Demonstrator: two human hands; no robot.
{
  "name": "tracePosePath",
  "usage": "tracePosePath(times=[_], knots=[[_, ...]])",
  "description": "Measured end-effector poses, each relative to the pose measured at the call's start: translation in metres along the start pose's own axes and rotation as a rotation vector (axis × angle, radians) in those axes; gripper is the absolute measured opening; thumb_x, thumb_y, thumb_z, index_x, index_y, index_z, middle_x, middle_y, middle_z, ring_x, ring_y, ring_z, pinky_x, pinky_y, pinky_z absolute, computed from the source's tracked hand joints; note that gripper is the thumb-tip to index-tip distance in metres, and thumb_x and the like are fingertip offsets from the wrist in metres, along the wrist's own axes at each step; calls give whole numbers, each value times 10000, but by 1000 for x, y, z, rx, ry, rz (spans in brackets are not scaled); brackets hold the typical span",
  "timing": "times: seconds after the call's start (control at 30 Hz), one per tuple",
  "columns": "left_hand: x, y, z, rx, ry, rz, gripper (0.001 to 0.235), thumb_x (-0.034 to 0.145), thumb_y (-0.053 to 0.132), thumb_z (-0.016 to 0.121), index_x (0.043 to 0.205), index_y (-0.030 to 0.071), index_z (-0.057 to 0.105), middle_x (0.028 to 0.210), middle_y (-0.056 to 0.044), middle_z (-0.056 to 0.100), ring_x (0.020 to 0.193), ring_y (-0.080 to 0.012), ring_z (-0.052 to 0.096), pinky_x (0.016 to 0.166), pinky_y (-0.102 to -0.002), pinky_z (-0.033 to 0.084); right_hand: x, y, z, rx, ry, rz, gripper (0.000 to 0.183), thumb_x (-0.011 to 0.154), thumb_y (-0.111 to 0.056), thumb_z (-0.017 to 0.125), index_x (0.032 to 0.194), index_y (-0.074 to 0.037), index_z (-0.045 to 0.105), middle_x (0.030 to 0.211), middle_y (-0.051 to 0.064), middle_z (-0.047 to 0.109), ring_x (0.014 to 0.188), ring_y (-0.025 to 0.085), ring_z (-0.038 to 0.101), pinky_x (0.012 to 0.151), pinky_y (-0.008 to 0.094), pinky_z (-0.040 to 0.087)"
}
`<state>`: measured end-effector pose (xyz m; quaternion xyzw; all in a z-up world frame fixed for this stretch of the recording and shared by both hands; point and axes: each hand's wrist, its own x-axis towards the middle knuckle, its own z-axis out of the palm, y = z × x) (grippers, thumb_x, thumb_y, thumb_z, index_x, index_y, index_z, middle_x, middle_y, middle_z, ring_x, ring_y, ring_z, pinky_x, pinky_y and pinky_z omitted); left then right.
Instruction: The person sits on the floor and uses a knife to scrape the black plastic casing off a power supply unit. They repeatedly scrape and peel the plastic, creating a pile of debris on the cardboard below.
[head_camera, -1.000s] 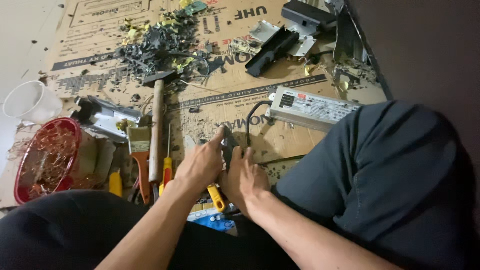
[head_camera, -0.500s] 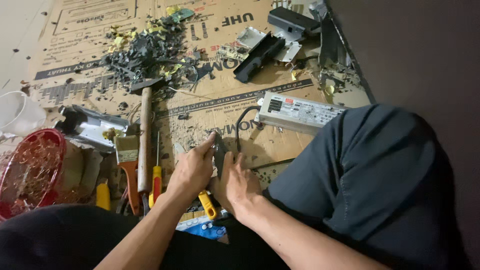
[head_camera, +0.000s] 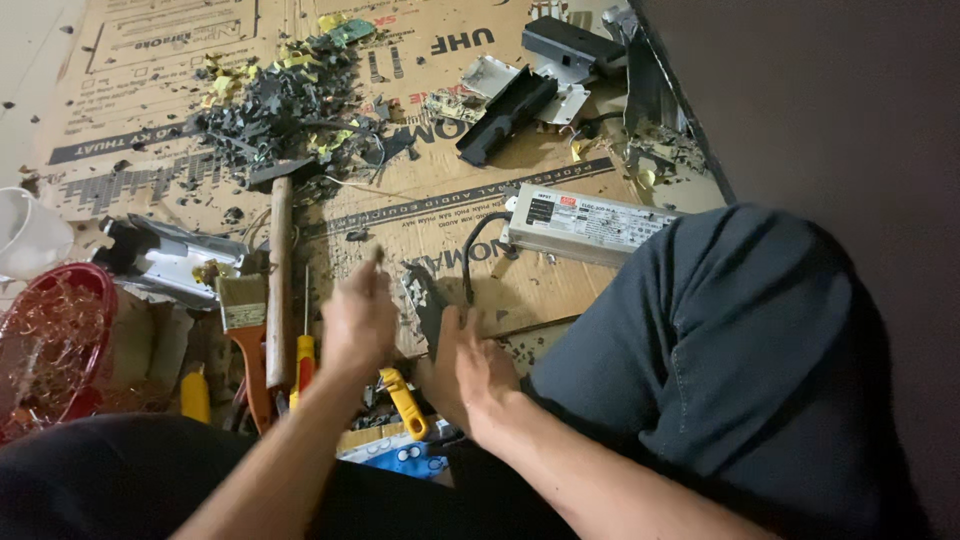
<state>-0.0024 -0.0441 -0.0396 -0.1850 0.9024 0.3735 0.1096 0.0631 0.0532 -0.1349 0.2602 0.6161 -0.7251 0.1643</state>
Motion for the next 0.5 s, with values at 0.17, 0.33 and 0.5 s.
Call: tracePosePath(times=[0.17,0.33,0.5], knots=[[-21,23,-32,58,-60,110,501,1007,298,468,1506,271,507,1253,-332,642,1257,-498,553,1039,-617,432,1,-22,-2,-1132,104,-264,580,905,-421,626,1322,-108,371,1428,227,430,989,459,670,731,586,601],[-34,31,-29,152,-153,85,600,995,336,439,1586,249,377,1267,-345,632,1273,-477,566,1083,-593,428,4,-29,1,-1301,79,-307,506,866,-491,608,1184,-160,396,1192,131,465,759,461,704,512,566,597],[12,-17,-13,258,-114,133,528,882,353,573,1392,220,611,1163,-195,735,1180,-416,647,996,-559,509,-28,-58,11,-1074,150,-412,689,968,-277,601,1512,-6,276,1502,281,338,1332,502,451,1032,607,436]])
